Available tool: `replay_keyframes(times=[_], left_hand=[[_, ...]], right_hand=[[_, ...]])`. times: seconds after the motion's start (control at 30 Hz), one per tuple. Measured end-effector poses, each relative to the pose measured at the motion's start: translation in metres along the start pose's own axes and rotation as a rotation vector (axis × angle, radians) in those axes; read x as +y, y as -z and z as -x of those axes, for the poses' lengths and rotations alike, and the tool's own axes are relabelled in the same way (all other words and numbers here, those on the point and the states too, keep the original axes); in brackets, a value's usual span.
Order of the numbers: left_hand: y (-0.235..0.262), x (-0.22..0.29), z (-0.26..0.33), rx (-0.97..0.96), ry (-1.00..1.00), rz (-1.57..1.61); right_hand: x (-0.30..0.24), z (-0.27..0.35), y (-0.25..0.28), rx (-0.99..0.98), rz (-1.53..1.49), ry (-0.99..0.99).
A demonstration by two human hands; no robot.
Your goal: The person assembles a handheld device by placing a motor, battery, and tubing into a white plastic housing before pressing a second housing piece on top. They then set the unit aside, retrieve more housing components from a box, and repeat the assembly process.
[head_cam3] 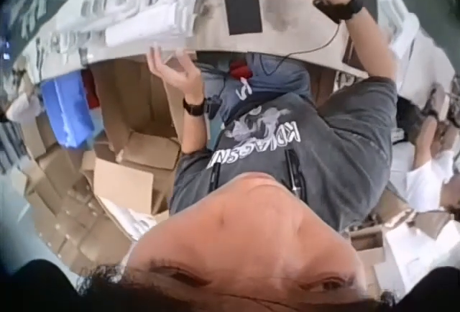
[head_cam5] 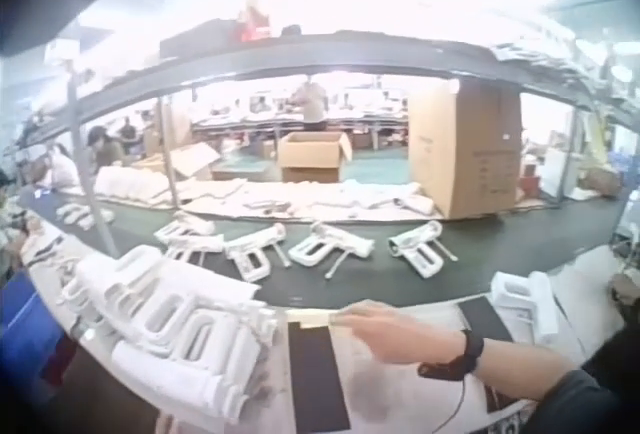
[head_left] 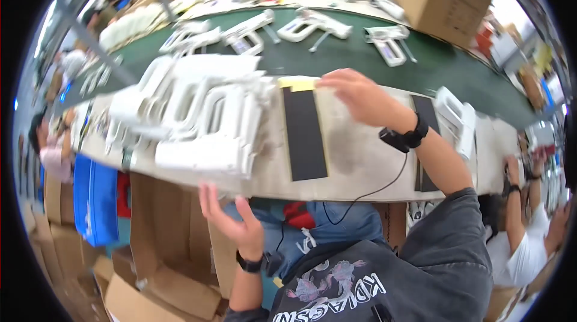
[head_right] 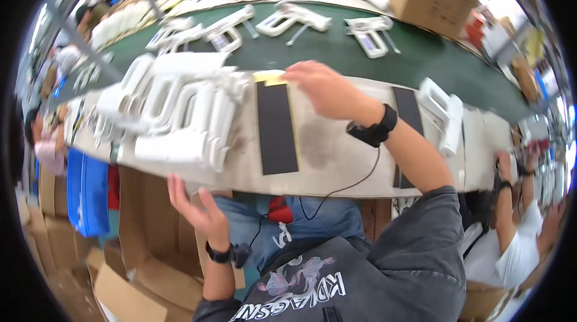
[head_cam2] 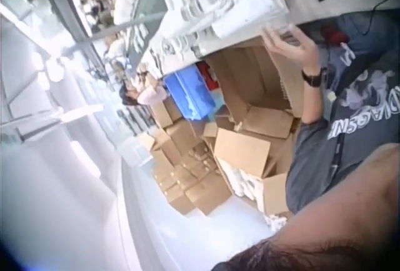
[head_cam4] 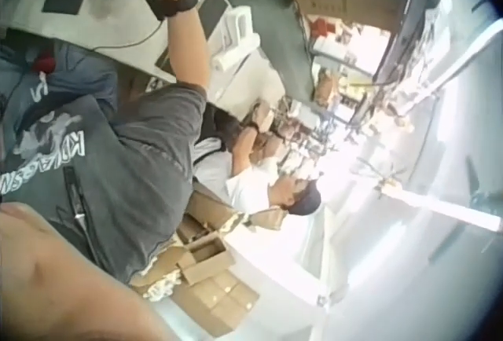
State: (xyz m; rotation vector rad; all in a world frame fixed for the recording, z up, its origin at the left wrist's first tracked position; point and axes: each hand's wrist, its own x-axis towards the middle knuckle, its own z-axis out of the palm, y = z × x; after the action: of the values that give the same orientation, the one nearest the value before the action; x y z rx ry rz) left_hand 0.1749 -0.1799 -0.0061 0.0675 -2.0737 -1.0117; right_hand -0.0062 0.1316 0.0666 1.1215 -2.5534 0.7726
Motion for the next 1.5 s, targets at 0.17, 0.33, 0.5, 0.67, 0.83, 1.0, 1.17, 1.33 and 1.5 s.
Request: replay_keyframes(times=[0.17,0.33,0.5,0.67,0.83,1.0,1.17,1.33,1.5], left_hand=[[-0.075,0.073,-0.009,-0.609,0.022,0.281],[-0.163,0.068,-0.034,-0.629,-0.069,0.064],[-0.200,0.061,-0.069,-0.826,-0.021,-0.015],[-0.197,0.027,-0.037,-0.821,0.014,-0.400],[-0.189,0.044,-0.038,-0.844,0.292,-0.590],[-0.169,0.036,-0.046,-0.755,0.477,-0.063],[-0.096,0.076,-0.054,-0.695,0.598,0.483],[-0.055,0.077,-0.044,-0.700,0.751,0.857],[-0.070,0.071,-0.047,-0.758,0.784,0.957]], right_hand=[[0.164,0.114,0.081,0.059,0.306,-0.820],[0.266,0.118,0.088,-0.116,0.489,-0.797],[0.302,0.127,0.082,-0.210,0.571,-0.535],[0.313,0.139,0.087,-0.138,0.521,-0.326],[0.241,0.113,0.104,-0.078,0.480,-0.221],[0.108,0.086,0.097,-0.096,0.352,-0.062],[0.010,0.098,0.050,-0.101,0.264,0.016],[-0.027,0.109,-0.009,-0.234,0.189,-0.024],[-0.030,0.118,-0.034,-0.268,0.195,-0.083]])
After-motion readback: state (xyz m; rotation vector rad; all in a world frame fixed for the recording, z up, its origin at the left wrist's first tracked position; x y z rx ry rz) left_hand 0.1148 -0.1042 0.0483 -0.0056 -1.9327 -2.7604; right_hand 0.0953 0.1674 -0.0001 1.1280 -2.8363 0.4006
